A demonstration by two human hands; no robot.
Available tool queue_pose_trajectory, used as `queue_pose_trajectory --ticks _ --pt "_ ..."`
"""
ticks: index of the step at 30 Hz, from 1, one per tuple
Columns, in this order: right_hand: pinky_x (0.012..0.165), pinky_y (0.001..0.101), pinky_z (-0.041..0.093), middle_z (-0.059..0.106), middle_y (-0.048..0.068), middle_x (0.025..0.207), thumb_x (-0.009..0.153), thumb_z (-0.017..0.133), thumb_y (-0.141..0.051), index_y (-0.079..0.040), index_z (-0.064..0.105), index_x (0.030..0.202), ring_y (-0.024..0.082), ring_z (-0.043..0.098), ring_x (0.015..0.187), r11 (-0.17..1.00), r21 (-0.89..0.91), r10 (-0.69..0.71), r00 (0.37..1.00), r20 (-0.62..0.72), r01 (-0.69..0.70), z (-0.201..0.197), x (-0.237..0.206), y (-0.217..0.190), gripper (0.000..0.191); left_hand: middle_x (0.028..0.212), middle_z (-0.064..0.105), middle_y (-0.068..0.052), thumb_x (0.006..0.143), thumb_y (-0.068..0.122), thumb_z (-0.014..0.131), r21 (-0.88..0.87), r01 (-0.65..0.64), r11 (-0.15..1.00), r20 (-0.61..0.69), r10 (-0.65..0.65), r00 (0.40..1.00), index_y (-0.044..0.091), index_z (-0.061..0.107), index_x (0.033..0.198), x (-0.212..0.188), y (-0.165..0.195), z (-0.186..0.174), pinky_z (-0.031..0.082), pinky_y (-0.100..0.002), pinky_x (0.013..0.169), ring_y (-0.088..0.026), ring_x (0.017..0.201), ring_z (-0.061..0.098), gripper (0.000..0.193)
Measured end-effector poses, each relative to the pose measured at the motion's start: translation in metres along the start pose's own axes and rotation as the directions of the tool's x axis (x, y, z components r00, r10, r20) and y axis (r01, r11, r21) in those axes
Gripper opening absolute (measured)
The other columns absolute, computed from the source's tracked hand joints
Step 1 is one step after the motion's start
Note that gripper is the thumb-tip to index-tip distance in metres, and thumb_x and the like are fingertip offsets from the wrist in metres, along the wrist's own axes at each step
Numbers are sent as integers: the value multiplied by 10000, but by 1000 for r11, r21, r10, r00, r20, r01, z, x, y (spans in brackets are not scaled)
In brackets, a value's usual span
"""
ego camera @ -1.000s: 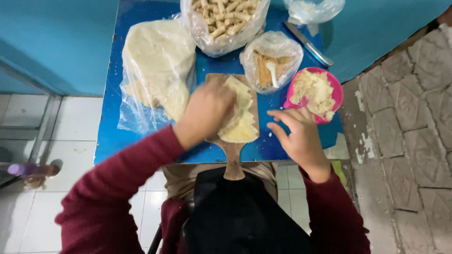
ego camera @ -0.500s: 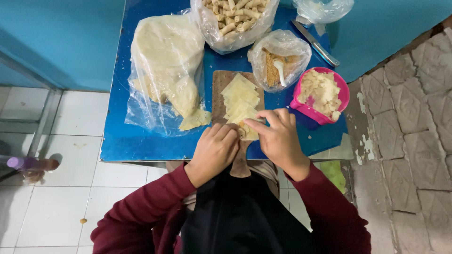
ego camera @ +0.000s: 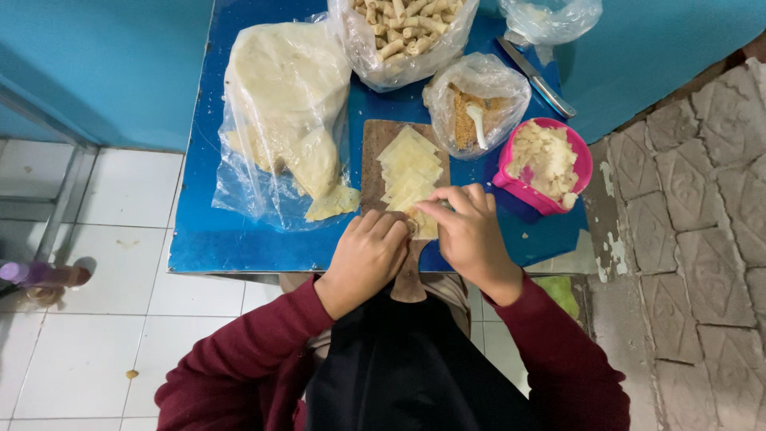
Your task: The person sits at a small blue table and assembles filled pastries. They take a thin dough wrapper from a stack on a wooden board, spoon brown filling from a plastic bag onto it, fold the wrapper over the filling, and place the folded pastry into a pink container, repeating the cycle.
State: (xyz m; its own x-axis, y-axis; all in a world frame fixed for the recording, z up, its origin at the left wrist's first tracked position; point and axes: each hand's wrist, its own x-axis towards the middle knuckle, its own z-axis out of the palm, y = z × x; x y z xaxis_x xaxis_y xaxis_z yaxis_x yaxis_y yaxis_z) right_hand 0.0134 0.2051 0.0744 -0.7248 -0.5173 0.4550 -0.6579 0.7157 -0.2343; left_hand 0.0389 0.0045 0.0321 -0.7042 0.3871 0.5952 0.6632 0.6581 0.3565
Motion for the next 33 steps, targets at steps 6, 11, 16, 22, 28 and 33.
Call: queue_pose_trajectory --ticks 6,11,16,22,28,33 --pt "811 412 396 653 2 1104 809 632 37 -136 771 1112 271 549 1007 999 31 21 998 53 -22 2 -2 -2 375 1074 657 -87 851 130 710 8 -7 1000 3 7 1000 38 616 1041 0 1 0 478 -402 805 -275 951 601 231" --pt "810 406 396 643 10 1118 832 634 29 -135 770 1145 275 542 1005 999 45 21 999 47 -23 4 -2 -3 379 1075 665 -92 820 122 712 13 -7 1000 9 7 1000 40 622 1026 1 2 0 476 -408 799 -285 933 598 240" --pt "825 413 397 644 9 1123 812 625 40 -140 772 1133 277 545 1009 998 55 35 998 48 -37 4 -2 -3 396 1080 665 -91 830 110 712 9 -3 1000 4 3 1000 36 623 1036 1 2 1 483 -411 813 -284 945 603 235" --pt "821 418 404 651 19 1093 820 627 57 -141 772 1072 281 560 1001 996 79 48 999 6 -49 3 -10 6 352 1046 664 -93 832 119 710 29 -8 1000 8 8 1000 40 616 1007 3 2 0 480 -411 807 -285 927 600 214" --pt "830 416 430 667 13 1064 828 614 90 -163 776 1058 282 547 929 987 59 150 988 -27 -148 -13 -41 25 378 1007 651 -85 837 127 707 26 -25 999 11 25 1000 52 605 999 3 5 -4 476 -403 799 -279 928 601 206" --pt "904 414 425 649 24 1120 864 625 35 -169 748 1175 293 541 998 975 79 211 977 -35 -208 -14 -72 25 392 986 640 -78 868 160 719 35 -50 998 2 50 999 58 593 991 6 11 0 464 -400 772 -274 922 601 203"
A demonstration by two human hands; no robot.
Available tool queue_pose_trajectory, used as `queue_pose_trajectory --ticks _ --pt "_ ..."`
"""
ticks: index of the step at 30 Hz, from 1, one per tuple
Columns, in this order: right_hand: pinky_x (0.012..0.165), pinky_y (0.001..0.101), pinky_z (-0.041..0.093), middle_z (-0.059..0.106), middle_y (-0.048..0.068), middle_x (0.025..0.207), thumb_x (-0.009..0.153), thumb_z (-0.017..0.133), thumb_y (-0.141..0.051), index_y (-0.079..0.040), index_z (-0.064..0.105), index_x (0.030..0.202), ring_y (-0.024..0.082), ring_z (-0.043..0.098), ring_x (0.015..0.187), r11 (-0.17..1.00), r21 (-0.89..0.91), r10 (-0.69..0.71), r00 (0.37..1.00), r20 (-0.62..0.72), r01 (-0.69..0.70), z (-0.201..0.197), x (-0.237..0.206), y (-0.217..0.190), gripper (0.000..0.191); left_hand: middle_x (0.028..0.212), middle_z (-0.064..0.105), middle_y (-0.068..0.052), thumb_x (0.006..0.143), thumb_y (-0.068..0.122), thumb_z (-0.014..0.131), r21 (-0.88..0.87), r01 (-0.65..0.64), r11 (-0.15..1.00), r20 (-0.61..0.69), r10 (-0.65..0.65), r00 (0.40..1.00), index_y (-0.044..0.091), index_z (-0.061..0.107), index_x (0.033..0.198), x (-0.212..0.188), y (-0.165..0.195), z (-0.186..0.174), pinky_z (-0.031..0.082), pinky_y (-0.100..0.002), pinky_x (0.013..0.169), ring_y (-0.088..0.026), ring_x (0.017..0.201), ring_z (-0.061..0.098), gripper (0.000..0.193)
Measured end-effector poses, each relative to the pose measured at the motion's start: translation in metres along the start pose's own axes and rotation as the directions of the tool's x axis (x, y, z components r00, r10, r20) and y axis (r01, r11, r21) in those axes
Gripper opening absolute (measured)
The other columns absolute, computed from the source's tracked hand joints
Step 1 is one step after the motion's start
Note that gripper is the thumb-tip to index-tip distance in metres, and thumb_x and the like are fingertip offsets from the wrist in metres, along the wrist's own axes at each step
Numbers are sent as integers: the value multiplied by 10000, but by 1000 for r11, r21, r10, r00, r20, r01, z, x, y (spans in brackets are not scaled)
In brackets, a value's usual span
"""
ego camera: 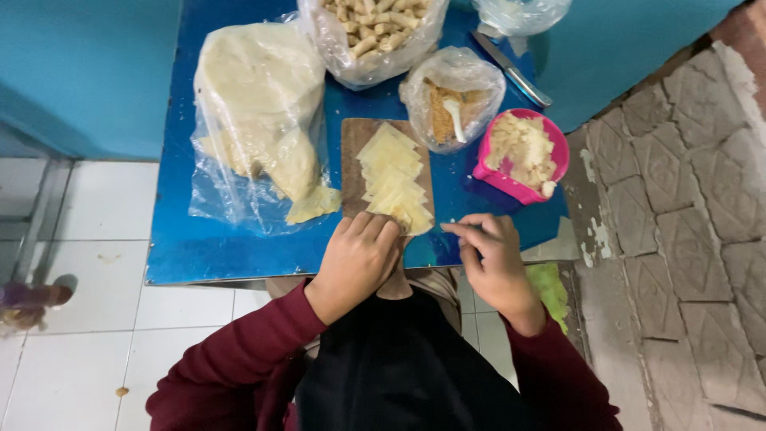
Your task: The person sits at a small blue table and assembles filled pastries. They take a thin dough wrapper from a stack on a wooden board, spoon brown filling from a plastic bag onto it, fold the wrapper over the filling, and place the folded pastry into a pink container, repeating the cycle.
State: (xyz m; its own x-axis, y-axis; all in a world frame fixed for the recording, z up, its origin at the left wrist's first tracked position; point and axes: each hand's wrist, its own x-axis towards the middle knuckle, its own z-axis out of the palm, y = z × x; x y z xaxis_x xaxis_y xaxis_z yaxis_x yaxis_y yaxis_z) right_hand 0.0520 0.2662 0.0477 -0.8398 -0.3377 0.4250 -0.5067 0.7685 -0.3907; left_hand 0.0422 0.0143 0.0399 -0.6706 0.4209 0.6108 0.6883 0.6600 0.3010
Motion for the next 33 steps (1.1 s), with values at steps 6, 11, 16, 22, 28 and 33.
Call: queue_pose_trajectory --ticks 6,11,16,22,28,33 --pt "958 481 361 583 82 1312 891 667 -110 -141 707 1309 354 481 1106 993 -83 78 996 -44 -81 23 0 -4 421 964 638 -78 856 149 714 27 26 999 13 -27 1000 70 602 983 6 5 3 473 -392 764 -270 913 606 187" --pt "987 475 354 576 68 1371 897 657 -93 -156 722 1290 345 483 1146 988 -62 142 989 -51 -145 27 2 -15 403 945 649 -86 896 143 712 -60 68 996 -29 -70 997 51 620 1035 4 4 1 481 -401 761 -282 893 616 190" --pt "988 456 358 585 40 1330 868 762 -190 -183 747 1161 333 482 1159 997 -26 68 993 -99 -71 24 7 -30 294 913 670 -97 920 151 707 -128 121 984 -11 -123 992 51 626 1031 3 1 1 483 -419 761 -299 873 624 170" --pt "928 443 362 609 15 1253 838 814 -241 -182 767 987 310 492 1110 997 -23 73 991 -116 -76 39 27 -37 167 882 673 -110 905 150 694 -142 112 983 -11 -115 993 40 640 1073 4 -2 0 490 -431 751 -307 873 639 208" --pt "898 429 369 628 9 1154 846 801 -199 -177 748 903 298 510 1065 996 8 86 987 -136 -86 47 36 -34 81 883 663 -124 911 118 691 -223 254 941 40 -251 967 50 639 1052 5 -9 0 497 -447 763 -337 883 634 165" --pt "862 433 380 648 -1 1009 867 781 -187 -165 720 957 288 537 1007 997 -77 21 996 -88 -28 43 42 -36 111 963 627 -178 842 69 691 -282 178 943 -33 -195 980 22 637 1009 8 -18 0 484 -447 785 -389 920 575 182"
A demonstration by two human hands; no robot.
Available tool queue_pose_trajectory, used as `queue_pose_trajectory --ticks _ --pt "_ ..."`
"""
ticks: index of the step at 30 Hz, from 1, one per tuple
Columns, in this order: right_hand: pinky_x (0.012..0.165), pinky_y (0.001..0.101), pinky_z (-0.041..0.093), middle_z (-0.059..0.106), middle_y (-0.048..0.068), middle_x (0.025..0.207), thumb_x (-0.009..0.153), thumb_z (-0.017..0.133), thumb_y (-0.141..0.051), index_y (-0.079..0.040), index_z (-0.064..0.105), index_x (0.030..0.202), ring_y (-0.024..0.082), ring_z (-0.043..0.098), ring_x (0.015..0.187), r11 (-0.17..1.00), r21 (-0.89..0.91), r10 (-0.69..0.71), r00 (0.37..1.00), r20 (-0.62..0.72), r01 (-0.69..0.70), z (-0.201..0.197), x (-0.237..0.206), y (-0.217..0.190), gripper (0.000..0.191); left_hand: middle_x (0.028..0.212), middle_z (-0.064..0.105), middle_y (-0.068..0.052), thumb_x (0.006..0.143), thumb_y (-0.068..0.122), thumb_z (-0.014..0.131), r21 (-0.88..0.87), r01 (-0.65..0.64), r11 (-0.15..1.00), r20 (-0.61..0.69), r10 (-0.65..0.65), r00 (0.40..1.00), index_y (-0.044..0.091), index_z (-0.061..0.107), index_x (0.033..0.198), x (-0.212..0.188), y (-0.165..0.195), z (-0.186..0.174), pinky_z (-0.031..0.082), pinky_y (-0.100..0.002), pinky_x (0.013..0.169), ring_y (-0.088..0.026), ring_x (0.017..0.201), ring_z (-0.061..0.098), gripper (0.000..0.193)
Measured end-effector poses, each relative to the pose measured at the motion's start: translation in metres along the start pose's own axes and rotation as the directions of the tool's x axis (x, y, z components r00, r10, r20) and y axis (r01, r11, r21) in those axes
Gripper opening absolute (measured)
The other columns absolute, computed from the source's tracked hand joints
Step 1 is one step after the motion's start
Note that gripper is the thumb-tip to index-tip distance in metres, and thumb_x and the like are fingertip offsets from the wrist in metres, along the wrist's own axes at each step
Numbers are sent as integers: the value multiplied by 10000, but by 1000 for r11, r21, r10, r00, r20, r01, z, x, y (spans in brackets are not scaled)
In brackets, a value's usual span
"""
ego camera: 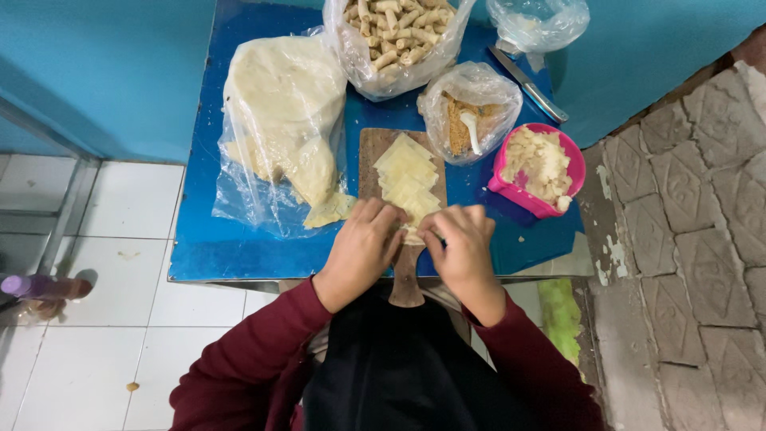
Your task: The person sits at a small blue table and assembles filled pastries. They take a thin dough wrapper from a stack on a wooden board, spoon brown filling from a plastic bag onto it, fold the wrapper over the filling, and place the folded pastry into a pink container, repeating the cycle.
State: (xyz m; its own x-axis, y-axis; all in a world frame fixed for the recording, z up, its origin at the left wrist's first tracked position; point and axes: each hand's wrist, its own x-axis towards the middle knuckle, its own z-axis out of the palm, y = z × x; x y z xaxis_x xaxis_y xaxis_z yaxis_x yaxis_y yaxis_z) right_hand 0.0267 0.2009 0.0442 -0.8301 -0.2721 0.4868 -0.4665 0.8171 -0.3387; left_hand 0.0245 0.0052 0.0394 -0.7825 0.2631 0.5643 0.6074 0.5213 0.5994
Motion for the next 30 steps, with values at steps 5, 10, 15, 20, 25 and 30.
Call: queue_pose_trajectory --ticks 5,10,15,20,25,30 --pt "835 394 388 689 -23 996 908 679 -77 -156 735 1036 249 561 984 997 -15 -78 991 110 80 -11 -1 -10 161 960 638 -141 822 25 663 53 -102 993 158 92 983 17 650 968 2 -3 -3 504 -431 839 -352 932 589 147" --pt "767 425 369 698 -6 938 860 767 -214 -136 751 954 262 556 916 998 8 -68 988 141 67 -15 4 -10 123 932 642 -144 823 70 697 61 -125 990 204 110 973 16 660 962 4 -5 -6 505 -440 817 -354 915 603 154" --pt "814 398 411 693 -6 901 868 769 -211 -149 770 882 264 553 919 993 115 12 990 140 -28 -8 10 0 63 876 683 -141 846 34 694 21 -51 998 180 46 983 40 701 973 11 -8 -3 523 -453 769 -352 877 659 128" --pt "814 375 429 695 -12 868 843 794 -238 -137 741 857 250 558 872 959 228 107 957 270 -171 -5 21 16 115 813 706 -131 819 64 731 -190 201 961 224 -157 962 56 710 877 25 -21 -1 538 -430 728 -342 812 687 62" --pt "819 398 392 696 -3 944 897 724 -128 -126 708 971 258 561 936 993 112 -53 994 98 42 -5 7 2 76 880 698 -136 841 -18 669 -124 -43 991 150 61 987 43 697 926 17 -16 -1 515 -462 799 -373 868 645 109" --pt "787 410 372 690 8 947 873 681 -78 -124 718 1000 260 557 918 994 22 -113 993 47 112 -12 2 -10 140 906 674 -148 840 29 689 -75 -82 994 195 95 976 34 691 987 14 -12 -4 502 -474 788 -381 890 624 147"
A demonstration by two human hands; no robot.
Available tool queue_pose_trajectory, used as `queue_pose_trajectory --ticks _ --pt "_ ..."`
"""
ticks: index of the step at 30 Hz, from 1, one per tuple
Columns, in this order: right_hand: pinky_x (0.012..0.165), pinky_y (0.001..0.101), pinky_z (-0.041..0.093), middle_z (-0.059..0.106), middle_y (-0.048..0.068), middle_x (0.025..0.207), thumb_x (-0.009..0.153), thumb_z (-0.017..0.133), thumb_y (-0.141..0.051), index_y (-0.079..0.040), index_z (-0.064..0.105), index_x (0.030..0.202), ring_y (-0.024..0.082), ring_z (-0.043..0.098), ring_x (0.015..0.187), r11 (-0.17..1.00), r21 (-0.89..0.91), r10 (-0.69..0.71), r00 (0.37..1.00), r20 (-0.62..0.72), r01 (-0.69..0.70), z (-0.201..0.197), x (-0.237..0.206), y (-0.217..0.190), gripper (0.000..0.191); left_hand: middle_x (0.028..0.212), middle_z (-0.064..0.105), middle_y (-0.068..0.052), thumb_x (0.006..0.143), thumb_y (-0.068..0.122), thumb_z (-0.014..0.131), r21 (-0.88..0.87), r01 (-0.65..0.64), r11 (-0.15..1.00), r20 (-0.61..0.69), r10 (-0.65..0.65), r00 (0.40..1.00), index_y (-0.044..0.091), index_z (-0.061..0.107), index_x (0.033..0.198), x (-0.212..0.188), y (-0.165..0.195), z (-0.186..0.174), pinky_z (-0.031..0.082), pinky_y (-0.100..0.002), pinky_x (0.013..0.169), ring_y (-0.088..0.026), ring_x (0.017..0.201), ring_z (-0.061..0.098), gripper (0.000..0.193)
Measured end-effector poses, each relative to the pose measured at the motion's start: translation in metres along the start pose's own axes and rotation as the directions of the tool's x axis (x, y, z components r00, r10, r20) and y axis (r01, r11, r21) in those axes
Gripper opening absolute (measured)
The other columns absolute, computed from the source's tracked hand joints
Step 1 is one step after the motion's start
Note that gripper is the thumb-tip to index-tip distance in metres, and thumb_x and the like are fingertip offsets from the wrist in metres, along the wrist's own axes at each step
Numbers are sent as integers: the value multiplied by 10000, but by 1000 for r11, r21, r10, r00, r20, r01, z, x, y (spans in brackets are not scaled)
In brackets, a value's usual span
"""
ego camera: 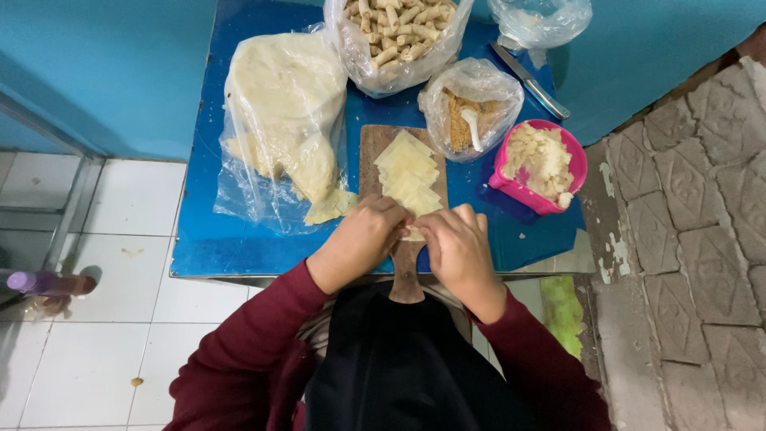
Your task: The person sits at a small blue table and assembles filled pastries. They take a thin dough wrapper from a stack on a wooden board, spoon brown filling from a plastic bag onto it, fold the wrapper over the filling, and place the folded pastry into a pink container, repeating the cycle.
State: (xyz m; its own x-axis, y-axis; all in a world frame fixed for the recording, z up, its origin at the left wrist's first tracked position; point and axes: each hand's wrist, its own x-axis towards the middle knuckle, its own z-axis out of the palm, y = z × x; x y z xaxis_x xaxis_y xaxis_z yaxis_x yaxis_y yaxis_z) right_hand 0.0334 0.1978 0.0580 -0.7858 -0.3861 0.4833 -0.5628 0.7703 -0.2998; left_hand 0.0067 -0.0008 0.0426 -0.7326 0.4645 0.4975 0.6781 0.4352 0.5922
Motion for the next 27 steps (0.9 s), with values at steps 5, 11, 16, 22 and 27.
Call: queue_pose_trajectory --ticks 5,11,16,22,27 --pt "759 421 360 682 -4 889 892 714 -167 -138 714 934 258 550 869 1000 -20 13 1000 21 -12 -3 10 2 51 892 676 -134 848 30 674 34 23 999 0 -23 1000 41 679 946 8 -3 1 507 -464 798 -374 897 628 99" --pt "779 416 365 679 15 947 925 692 -134 -119 727 1008 272 547 901 998 -58 -2 1000 -7 2 -2 16 2 91 874 644 -164 820 37 684 147 -43 988 -56 52 997 33 675 927 10 -2 4 504 -464 793 -387 892 612 107" --pt "779 417 362 684 13 962 899 694 -145 -101 723 1004 260 551 903 999 -26 -31 1000 5 31 -5 14 0 118 877 654 -144 907 62 677 38 102 994 5 -102 995 14 658 978 4 -2 3 486 -469 800 -372 903 615 88" --pt "783 424 363 679 -7 925 902 711 -157 -123 736 967 256 550 898 993 -115 -31 999 -16 29 -1 20 -1 77 909 638 -149 865 50 660 192 -3 981 -42 11 999 26 673 951 8 -7 10 501 -447 836 -362 930 599 90" --pt "825 421 381 684 -4 987 920 686 -112 -115 739 1045 238 567 933 988 -141 -77 992 -95 64 1 14 -5 136 909 624 -130 859 70 663 265 5 964 -77 16 997 36 697 952 7 0 10 486 -428 822 -342 940 573 104"
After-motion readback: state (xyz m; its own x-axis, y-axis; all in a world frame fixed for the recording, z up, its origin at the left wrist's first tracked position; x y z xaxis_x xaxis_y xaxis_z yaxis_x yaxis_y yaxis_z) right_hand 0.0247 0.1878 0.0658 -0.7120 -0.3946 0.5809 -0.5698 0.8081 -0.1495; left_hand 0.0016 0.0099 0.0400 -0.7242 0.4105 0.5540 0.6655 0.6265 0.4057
